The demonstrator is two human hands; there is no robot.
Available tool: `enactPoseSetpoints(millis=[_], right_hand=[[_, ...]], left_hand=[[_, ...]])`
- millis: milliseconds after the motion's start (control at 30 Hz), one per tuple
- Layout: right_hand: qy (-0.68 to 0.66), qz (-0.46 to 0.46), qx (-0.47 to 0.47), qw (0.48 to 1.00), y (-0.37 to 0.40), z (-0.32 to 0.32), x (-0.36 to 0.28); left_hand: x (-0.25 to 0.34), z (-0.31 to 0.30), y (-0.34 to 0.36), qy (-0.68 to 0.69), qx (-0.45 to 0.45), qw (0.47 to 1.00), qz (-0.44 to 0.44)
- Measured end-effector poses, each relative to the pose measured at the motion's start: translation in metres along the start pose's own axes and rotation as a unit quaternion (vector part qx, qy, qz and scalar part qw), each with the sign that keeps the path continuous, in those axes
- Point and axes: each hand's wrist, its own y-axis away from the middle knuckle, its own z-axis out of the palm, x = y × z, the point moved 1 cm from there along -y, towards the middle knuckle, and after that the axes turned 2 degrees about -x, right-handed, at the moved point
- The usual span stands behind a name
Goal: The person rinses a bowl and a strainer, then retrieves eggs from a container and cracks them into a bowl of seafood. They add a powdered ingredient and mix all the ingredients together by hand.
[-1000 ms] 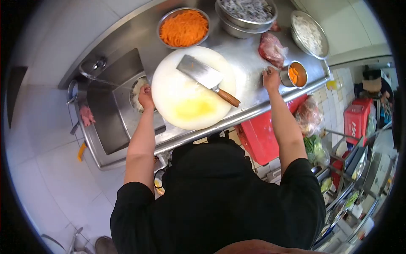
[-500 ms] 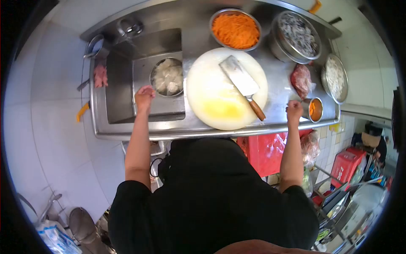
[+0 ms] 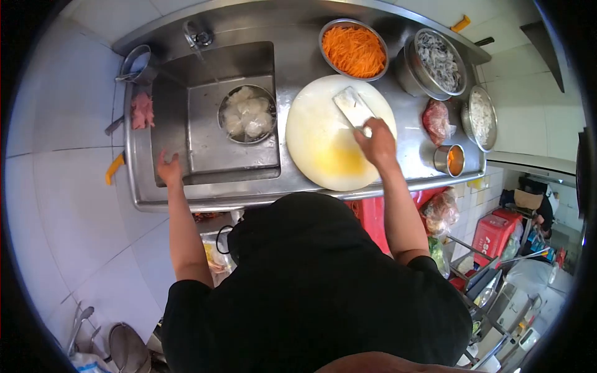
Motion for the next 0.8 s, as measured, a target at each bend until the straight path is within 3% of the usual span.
enactPoseSetpoints(millis=[67, 133, 200, 333, 400, 433, 467, 533, 600, 633, 700, 800], right_hand=[[0.106, 0.093, -0.124, 0.982, 0.008, -0.002, 0.040], [0.087, 0.051, -0.131, 0.986, 0.014, 0.019, 0.074], [0.050, 0.034, -0.083, 0.995, 0.010, 0.029, 0.082], [0.065, 0.055, -0.103, 0.991, 0.015, 0.034, 0.093], [0.028, 0.044, -0.118, 0.992, 0.024, 0.011, 0.085], [-0.010, 0.036, -0.135, 0.990, 0.033, 0.003, 0.083], [-0.011, 0.033, -0.139, 0.990, 0.040, -0.001, 0.096], [-0.110, -0.055, -0.130, 0.984, 0.053, -0.019, 0.136], [0.029, -0.092, -0.137, 0.986, 0.076, -0.060, 0.150], [0.029, -0.095, -0.140, 0.985, 0.085, -0.077, 0.152], [0.201, -0.076, -0.250, 0.944, 0.101, -0.098, 0.157], [0.189, -0.145, -0.229, 0.944, 0.104, -0.087, 0.156]], left_hand=[[0.024, 0.009, 0.025, 0.015, -0.005, 1.000, -0.024], [0.042, 0.033, 0.040, 0.091, -0.020, 0.995, 0.022], [0.080, 0.062, 0.066, 0.183, -0.120, 0.975, 0.039], [0.158, 0.121, 0.130, 0.232, -0.282, 0.931, 0.019], [0.167, 0.151, 0.157, 0.266, -0.359, 0.894, 0.006], [0.169, 0.159, 0.170, 0.266, -0.356, 0.896, 0.004], [0.176, 0.163, 0.184, 0.288, -0.388, 0.875, -0.037], [0.188, 0.164, 0.205, 0.309, -0.416, 0.852, -0.080], [0.196, 0.157, 0.219, 0.369, -0.447, 0.805, -0.124], [0.194, 0.157, 0.222, 0.365, -0.448, 0.807, -0.120], [0.205, 0.146, 0.223, 0.365, -0.452, 0.802, -0.137], [0.202, 0.144, 0.221, 0.370, -0.467, 0.790, -0.145]])
